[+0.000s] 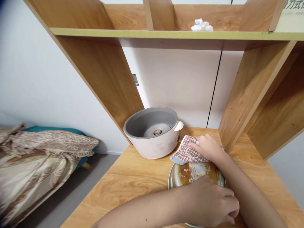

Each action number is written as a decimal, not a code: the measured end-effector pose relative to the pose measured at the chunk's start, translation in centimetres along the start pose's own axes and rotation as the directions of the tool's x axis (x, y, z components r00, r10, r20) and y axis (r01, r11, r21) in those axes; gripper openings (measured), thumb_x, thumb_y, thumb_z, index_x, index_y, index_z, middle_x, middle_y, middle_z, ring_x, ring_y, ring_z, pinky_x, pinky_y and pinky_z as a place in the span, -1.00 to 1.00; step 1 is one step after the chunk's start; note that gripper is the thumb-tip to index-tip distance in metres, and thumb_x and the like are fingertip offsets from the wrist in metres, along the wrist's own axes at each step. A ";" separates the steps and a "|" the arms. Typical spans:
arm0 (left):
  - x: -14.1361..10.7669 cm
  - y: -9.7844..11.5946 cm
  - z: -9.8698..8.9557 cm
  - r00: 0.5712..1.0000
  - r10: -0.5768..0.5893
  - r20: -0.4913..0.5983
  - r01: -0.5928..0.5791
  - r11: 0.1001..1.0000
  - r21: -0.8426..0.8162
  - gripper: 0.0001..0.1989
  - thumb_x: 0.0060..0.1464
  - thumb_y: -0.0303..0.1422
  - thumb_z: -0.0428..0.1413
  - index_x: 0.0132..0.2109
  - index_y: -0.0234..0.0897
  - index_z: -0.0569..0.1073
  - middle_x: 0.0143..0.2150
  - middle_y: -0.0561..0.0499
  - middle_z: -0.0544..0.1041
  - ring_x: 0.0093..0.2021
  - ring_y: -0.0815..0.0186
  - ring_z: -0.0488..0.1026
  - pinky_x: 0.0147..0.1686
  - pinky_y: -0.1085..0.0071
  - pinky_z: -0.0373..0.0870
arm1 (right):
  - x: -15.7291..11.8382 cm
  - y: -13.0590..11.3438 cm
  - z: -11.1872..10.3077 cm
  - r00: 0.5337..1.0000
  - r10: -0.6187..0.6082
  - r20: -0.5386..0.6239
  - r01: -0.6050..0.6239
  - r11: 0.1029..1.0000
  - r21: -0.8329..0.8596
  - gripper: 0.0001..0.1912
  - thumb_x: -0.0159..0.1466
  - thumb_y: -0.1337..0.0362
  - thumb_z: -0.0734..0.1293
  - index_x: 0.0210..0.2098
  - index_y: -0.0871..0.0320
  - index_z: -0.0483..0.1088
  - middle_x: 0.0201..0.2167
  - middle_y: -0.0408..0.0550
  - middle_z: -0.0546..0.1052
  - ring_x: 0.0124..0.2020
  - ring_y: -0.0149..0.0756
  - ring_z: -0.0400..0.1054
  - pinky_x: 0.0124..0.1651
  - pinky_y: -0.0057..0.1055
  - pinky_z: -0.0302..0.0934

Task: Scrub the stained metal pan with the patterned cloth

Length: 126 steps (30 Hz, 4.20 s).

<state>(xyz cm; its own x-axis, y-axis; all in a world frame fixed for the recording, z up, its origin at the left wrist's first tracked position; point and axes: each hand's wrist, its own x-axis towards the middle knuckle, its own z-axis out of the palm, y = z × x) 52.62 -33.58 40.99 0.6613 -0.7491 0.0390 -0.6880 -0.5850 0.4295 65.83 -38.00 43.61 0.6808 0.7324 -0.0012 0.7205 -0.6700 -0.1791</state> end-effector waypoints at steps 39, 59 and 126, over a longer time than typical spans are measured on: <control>-0.2 0.2 -0.2 0.999 0.001 -0.038 0.000 0.999 0.037 -0.80 0.41 -0.33 -0.03 0.09 -0.22 0.38 0.18 0.03 0.52 -0.07 0.27 0.56 -0.49 0.27 0.13 | 0.2 -0.1 0.3 1.000 -0.008 -0.012 0.008 0.999 -0.045 -0.30 0.48 -0.25 0.06 -0.24 0.13 0.60 -0.23 0.18 0.68 -0.17 -0.03 0.54 -0.22 -0.29 0.10; -0.1 0.5 0.0 0.998 -0.007 -0.060 0.011 0.998 0.063 -0.82 0.42 -0.29 -0.02 0.04 -0.22 0.41 0.13 0.06 0.54 -0.08 0.28 0.54 -0.54 0.26 0.08 | 0.1 0.1 0.5 1.000 -0.001 0.021 0.002 1.000 -0.014 -0.31 0.48 -0.23 0.06 -0.22 0.14 0.59 -0.22 0.20 0.67 -0.17 0.00 0.55 -0.25 -0.28 0.10; -0.2 0.4 0.0 0.997 -0.022 -0.071 0.028 0.997 0.072 -0.78 0.40 -0.25 -0.04 0.03 -0.21 0.42 0.08 0.07 0.57 -0.18 0.28 0.55 -0.55 0.26 -0.04 | 0.1 0.2 0.5 0.999 0.020 0.044 -0.022 0.999 0.047 -0.35 0.47 -0.21 0.08 -0.12 0.15 0.58 -0.15 0.21 0.67 -0.09 0.04 0.54 -0.18 -0.25 0.17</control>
<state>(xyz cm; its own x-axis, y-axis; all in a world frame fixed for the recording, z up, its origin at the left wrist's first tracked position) 52.21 -33.68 41.12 0.6962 -0.7117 0.0938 -0.6893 -0.6263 0.3641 66.02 -37.98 43.06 0.6884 0.7237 -0.0483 0.6984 -0.6794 -0.2253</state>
